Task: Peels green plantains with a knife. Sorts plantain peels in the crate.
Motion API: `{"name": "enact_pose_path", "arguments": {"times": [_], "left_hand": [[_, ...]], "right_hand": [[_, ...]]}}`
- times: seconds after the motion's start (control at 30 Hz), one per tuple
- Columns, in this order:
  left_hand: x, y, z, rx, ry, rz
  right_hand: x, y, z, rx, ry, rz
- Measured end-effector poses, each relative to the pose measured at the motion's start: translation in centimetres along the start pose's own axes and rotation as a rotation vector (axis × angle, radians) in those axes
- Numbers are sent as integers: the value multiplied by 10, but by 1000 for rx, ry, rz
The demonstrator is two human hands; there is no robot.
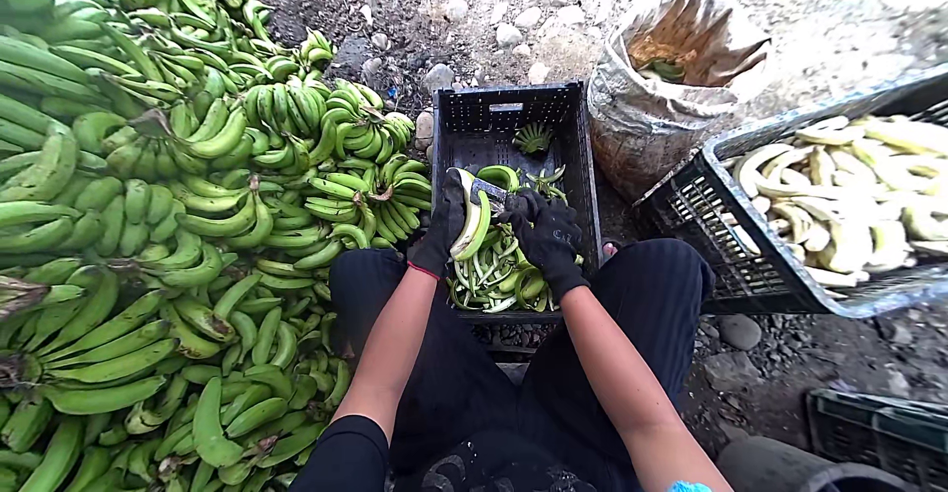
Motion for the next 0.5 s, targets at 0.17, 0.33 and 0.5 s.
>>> {"name": "enact_pose_path", "arguments": {"times": [0.17,0.33,0.5], "left_hand": [[11,3,-19,-66,-218,66],[19,6,-35,-232,-279,37],[1,-2,-2,633,135,30]], "right_hand": [[-10,7,-11,-133,-109,-21],[-20,16,-18,-266,-132,-11],[-2,6,-11,-241,-40,-5]]}}
Point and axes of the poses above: each hand's wrist, its own x-axis away from the middle knuckle, its own z-axis out of the back of the hand, y = z × x, the point moved 9 cm from there along -x, towards the middle knuckle, and after that the axes turned 5 degrees about -y, right-handed, at the moved point
